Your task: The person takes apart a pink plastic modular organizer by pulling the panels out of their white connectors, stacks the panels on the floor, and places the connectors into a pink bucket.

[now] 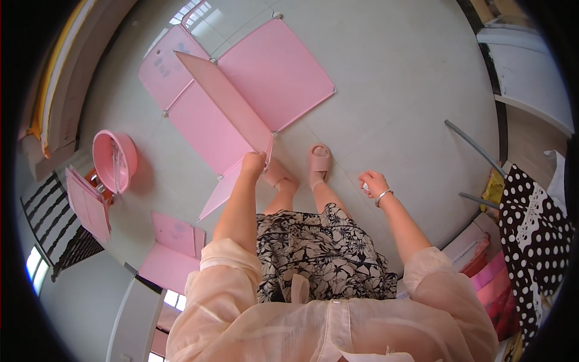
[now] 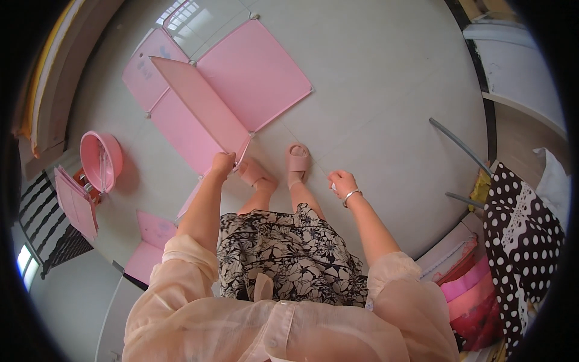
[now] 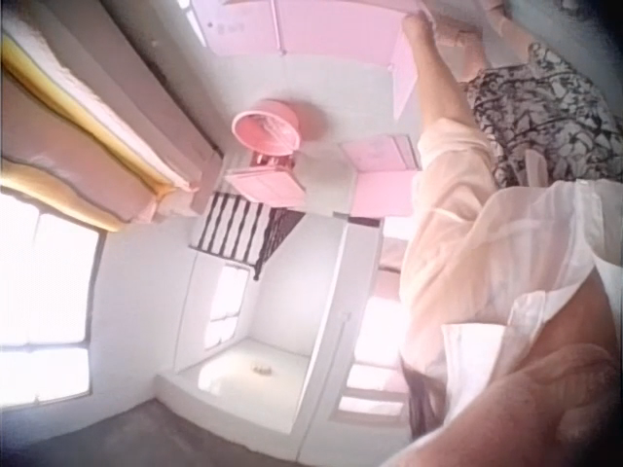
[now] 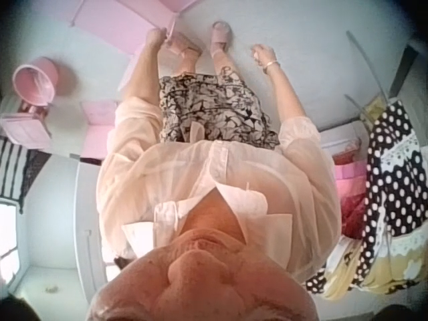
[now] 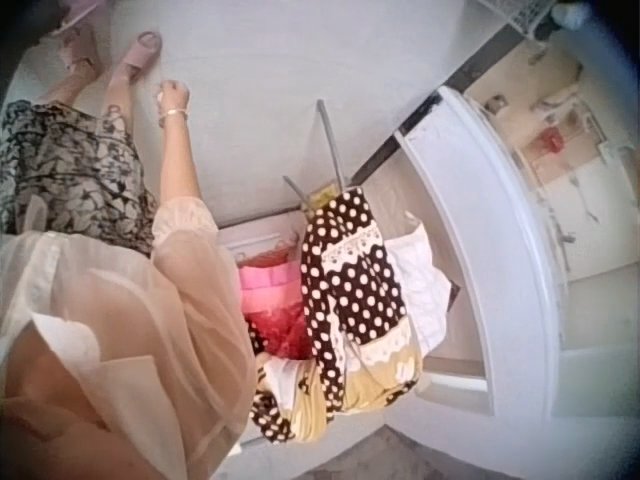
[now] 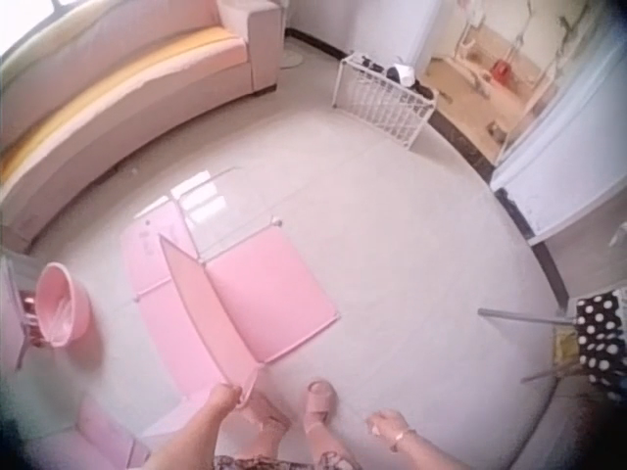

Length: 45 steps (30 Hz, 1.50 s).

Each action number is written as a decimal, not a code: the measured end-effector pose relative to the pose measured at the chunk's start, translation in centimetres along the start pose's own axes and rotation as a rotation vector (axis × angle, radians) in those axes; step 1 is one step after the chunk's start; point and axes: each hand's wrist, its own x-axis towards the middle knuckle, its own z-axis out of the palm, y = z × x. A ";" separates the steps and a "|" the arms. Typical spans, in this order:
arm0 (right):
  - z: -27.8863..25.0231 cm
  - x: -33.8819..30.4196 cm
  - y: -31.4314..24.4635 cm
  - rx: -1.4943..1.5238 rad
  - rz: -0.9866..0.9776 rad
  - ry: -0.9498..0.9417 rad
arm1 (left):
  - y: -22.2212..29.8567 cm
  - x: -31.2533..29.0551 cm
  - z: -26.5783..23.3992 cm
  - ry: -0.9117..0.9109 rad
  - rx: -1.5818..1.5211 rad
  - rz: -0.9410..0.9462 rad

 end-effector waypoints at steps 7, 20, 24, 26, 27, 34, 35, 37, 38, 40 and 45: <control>1.8 -2.2 -1.5 0.022 -0.041 -0.015 | -1.0 -0.2 1.7 -0.047 0.025 0.105; 13.9 0.8 -5.4 -0.420 -0.340 -0.236 | 0.1 -1.1 3.1 -0.168 0.026 0.088; 16.3 1.3 -5.4 -0.564 -0.234 -0.254 | 0.1 -1.3 2.7 -0.176 0.014 0.029; 17.4 1.2 -5.6 -0.600 -0.231 -0.267 | -0.6 -0.9 2.4 -0.174 0.035 0.061; 17.7 1.2 -5.7 -0.630 -0.228 -0.267 | -0.4 -1.0 2.3 -0.180 0.036 0.059; 19.8 -0.6 -8.5 -1.004 -0.314 -0.251 | 0.2 -1.6 0.7 -0.218 0.121 0.015; 19.6 -0.2 -8.7 -1.081 -0.336 -0.307 | 0.5 -1.7 0.3 -0.227 0.168 0.052; 19.2 0.7 -9.0 -1.164 -0.369 -0.361 | 1.6 -1.8 -0.3 -0.281 0.160 0.056; 19.1 1.0 -9.0 -1.200 -0.368 -0.290 | 2.2 -1.7 -0.6 -0.341 0.154 0.059; 19.8 0.9 -9.5 -1.234 -0.375 -0.228 | 2.7 -1.1 -1.7 -0.273 0.135 0.068; 19.9 2.4 -9.9 -1.567 -0.404 -0.152 | 4.8 -0.2 -3.3 -0.215 0.190 0.099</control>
